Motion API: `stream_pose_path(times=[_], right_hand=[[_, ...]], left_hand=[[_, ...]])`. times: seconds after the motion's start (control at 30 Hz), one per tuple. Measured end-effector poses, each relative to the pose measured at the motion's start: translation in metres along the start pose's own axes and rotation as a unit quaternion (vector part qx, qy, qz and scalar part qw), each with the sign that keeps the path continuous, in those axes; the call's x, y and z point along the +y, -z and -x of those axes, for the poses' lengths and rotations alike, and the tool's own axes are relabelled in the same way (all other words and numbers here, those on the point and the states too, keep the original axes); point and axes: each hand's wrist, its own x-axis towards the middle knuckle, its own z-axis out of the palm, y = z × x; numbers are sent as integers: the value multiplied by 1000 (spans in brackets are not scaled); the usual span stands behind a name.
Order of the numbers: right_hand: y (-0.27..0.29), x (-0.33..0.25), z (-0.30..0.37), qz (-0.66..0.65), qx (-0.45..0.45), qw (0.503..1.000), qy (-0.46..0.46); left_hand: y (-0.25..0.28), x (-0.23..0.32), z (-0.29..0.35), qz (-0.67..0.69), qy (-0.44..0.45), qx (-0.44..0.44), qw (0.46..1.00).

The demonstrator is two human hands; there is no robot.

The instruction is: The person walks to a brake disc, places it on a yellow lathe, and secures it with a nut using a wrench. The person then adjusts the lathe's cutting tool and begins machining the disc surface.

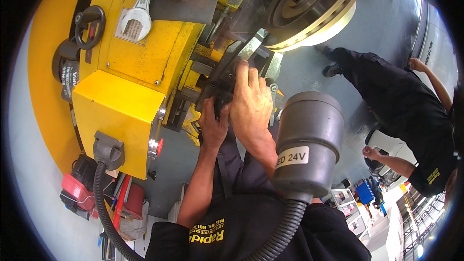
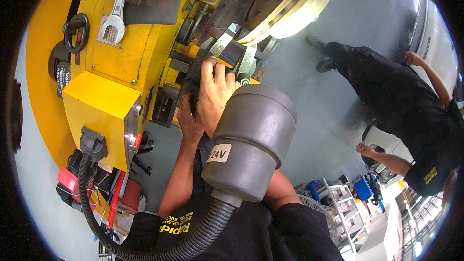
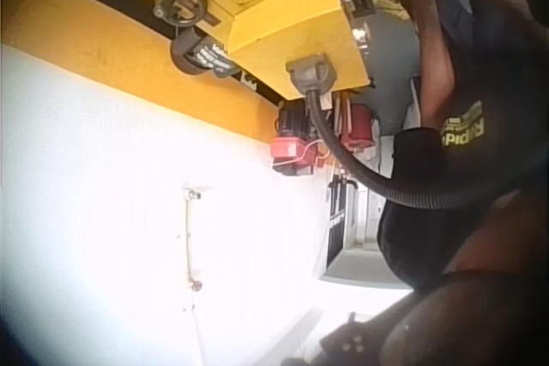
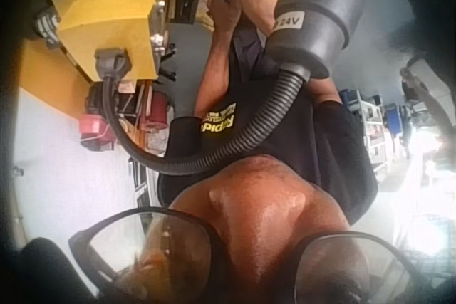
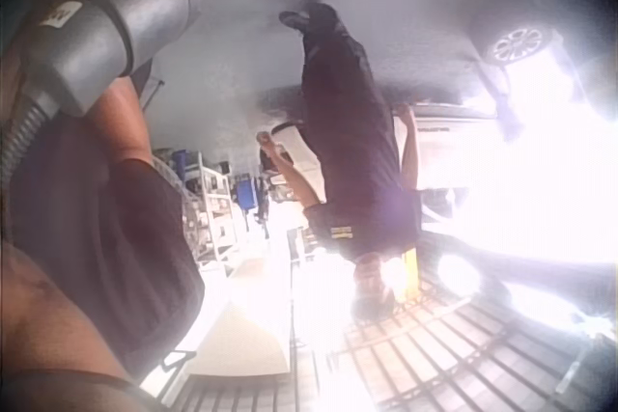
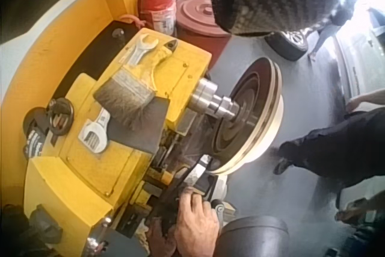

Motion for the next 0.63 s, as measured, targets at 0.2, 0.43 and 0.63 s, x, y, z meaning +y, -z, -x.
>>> stream_pose_path(times=[0.2,0.43,0.63], right_hand=[[1,-1,0,5,-2,1000,-2],[1,0,-1,5,-11,1000,-7],[3,0,-3,35,-36,999,-8]], left_hand=[[0,-2,1,-22,-1,-2,1000],[7,3,-1,3,41,-25,999],[4,1,6,2,56,-8,998]])
